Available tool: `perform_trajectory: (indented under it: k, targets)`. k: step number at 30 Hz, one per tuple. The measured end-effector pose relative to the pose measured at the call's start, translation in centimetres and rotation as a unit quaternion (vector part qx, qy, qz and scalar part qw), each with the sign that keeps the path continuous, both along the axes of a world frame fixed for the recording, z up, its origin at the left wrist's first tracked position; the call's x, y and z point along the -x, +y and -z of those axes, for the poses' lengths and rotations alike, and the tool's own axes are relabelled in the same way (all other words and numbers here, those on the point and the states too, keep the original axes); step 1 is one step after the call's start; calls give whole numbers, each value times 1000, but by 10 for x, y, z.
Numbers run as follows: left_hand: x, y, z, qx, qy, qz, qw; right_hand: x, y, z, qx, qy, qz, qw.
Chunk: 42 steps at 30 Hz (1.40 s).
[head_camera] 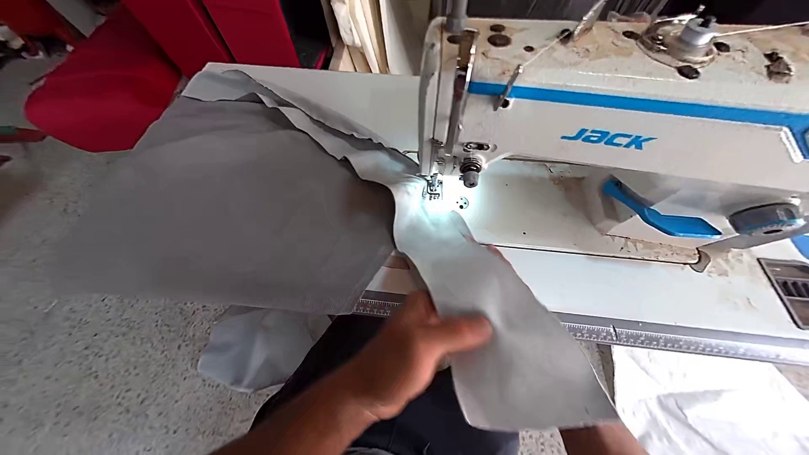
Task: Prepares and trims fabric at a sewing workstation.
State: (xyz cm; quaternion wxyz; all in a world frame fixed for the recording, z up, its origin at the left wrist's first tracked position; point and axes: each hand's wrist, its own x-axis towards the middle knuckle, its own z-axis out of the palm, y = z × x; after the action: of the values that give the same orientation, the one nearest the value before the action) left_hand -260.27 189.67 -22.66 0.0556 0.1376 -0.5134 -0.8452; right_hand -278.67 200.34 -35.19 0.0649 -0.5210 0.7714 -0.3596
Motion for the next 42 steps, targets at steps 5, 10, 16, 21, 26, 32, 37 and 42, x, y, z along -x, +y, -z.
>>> perform_trajectory:
  k: [5, 10, 16, 21, 26, 32, 37, 42]
  targets:
    - [11, 20, 12, -16, 13, 32, 999, -7, 42, -66, 129, -219, 42, 966]
    - [20, 14, 22, 190, 73, 72, 976, -12, 64, -97, 93, -525, 28, 845]
    - [17, -52, 72, 684, 173, 50, 707, -18, 48, -105, 104, -492, 137, 853]
    - [23, -61, 86, 774, 48, 13, 631, -28, 41, -115, 139, -525, 123, 830]
    - [27, -61, 79, 756, -6, 51, 653, -26, 52, -109, 102, -497, 133, 851]
    - [23, -72, 83, 745, 25, 39, 665, -27, 69, -87, 87, -501, 177, 842]
    - [15, -67, 93, 739, 44, -93, 666, -48, 71, -68, 79, -516, 174, 835]
    - [1, -80, 89, 719, 54, -66, 690, -66, 70, -55, 86, -515, 188, 832]
